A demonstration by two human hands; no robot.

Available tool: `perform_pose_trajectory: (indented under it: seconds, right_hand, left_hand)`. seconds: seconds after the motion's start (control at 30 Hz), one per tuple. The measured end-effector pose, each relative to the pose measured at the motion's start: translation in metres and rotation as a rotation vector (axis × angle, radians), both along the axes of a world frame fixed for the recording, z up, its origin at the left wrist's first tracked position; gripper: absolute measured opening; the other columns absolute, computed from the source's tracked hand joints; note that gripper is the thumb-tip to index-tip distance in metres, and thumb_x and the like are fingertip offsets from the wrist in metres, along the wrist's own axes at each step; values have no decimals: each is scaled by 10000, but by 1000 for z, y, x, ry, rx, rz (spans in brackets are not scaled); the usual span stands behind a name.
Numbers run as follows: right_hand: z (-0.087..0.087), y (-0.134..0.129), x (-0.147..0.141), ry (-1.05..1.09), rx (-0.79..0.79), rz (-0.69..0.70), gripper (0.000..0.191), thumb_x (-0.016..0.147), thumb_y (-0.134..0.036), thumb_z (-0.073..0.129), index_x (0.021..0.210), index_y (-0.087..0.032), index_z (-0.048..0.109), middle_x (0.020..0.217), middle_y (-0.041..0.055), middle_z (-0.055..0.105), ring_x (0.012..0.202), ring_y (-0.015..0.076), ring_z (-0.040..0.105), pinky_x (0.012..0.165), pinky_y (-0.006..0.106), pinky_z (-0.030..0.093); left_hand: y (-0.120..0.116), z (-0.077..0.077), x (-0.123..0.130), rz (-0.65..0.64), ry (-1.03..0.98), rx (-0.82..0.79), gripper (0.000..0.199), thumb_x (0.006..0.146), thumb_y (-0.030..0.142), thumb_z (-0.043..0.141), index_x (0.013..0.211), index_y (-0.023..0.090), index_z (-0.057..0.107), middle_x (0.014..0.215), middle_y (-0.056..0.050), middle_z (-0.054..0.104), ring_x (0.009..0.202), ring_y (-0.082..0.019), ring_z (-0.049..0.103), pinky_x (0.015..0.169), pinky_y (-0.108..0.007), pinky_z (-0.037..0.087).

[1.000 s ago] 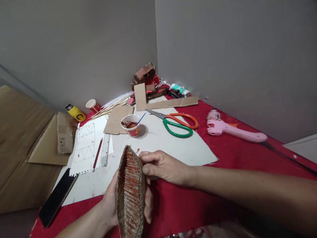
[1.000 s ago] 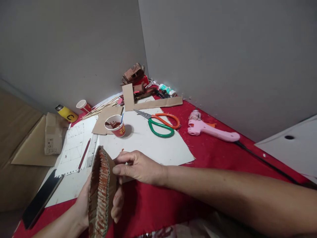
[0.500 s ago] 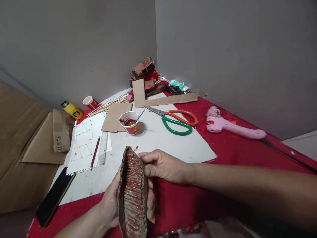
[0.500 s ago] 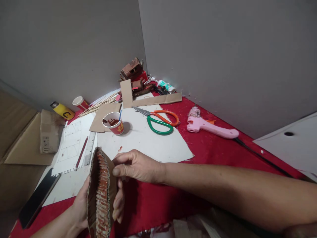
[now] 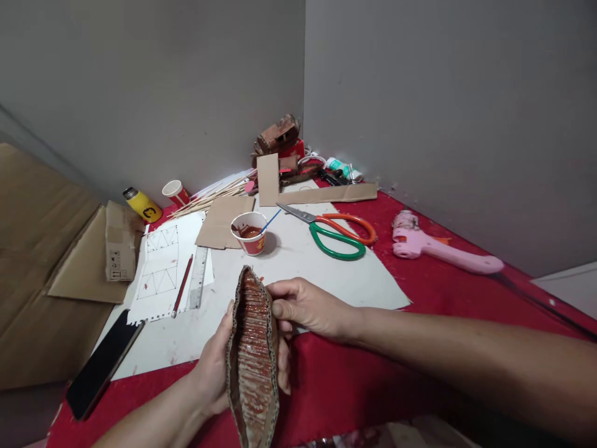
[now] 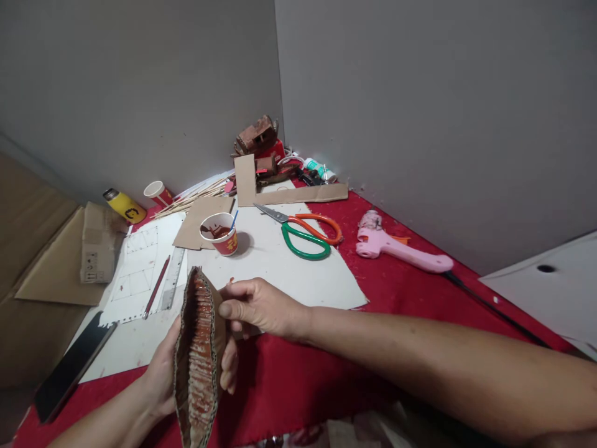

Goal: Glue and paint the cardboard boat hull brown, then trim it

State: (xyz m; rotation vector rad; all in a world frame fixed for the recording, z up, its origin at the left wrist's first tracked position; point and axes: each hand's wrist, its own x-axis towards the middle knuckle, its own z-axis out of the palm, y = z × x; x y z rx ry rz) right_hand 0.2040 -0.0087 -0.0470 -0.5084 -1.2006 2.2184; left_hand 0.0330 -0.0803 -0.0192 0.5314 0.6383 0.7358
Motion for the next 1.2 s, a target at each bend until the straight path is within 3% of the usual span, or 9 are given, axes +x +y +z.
perform_pose_trajectory:
  seconds: [0.33, 0.57, 0.67, 0.77, 0.9, 1.07, 1.2]
  right_hand:
    - [-1, 4, -4, -54, 69, -71, 595, 683, -680, 761, 904, -135, 665, 574, -79, 490, 445, 57, 508, 426, 172, 437]
    - [5, 8, -1, -116, 128, -125, 614, 721, -647, 751, 1059, -136, 695, 810, 11, 662, 487, 60, 562, 402, 170, 449]
    - [4, 8, 1, -149, 133, -150, 625, 719, -636, 758, 1090, -137, 692, 796, 6, 671, 442, 49, 539, 382, 171, 431]
    - [1, 8, 3, -177, 137, -160, 609, 755, -605, 747, 1144, -143, 672, 690, -27, 629, 431, 59, 531, 374, 169, 423]
    - [3, 5, 4, -186, 151, -183, 560, 784, -575, 734, 1141, -148, 667, 817, 15, 658, 546, 70, 563, 412, 168, 460]
    - [8, -1, 4, -202, 141, -131, 620, 763, -600, 736, 1160, -133, 643, 909, 59, 677, 629, 97, 600, 444, 185, 500]
    - [10, -9, 5, -236, 113, -41, 684, 733, -571, 775, 1233, -141, 592, 928, 67, 674, 689, 132, 640, 456, 196, 512]
  left_hand:
    - [4, 4, 5, 129, 96, -31, 694, 912, 707, 397, 864, 93, 715, 702, -89, 686, 595, -189, 650, 649, -314, 536]
    - [3, 9, 2, 191, 105, -84, 695, 895, 711, 432, 915, 83, 730, 715, -123, 714, 694, -258, 702, 735, -380, 560]
    - [2, 10, -1, 239, 98, -129, 642, 916, 655, 455, 940, 77, 733, 715, -127, 722, 701, -264, 711, 750, -396, 571]
    - [5, 16, -5, 363, 104, -132, 577, 954, 584, 449, 967, 83, 736, 725, -122, 733, 704, -254, 719, 759, -390, 583]
    - [11, 30, -15, 587, 125, -36, 412, 1003, 427, 444, 1086, 132, 719, 761, -88, 756, 710, -224, 731, 780, -359, 594]
    - [24, 36, -25, 705, 133, -3, 463, 1008, 456, 414, 1110, 107, 701, 795, -104, 765, 753, -242, 746, 798, -386, 610]
    - [34, 35, -23, 855, 134, 80, 394, 1008, 406, 460, 1237, 141, 642, 955, -98, 771, 898, -232, 746, 896, -389, 586]
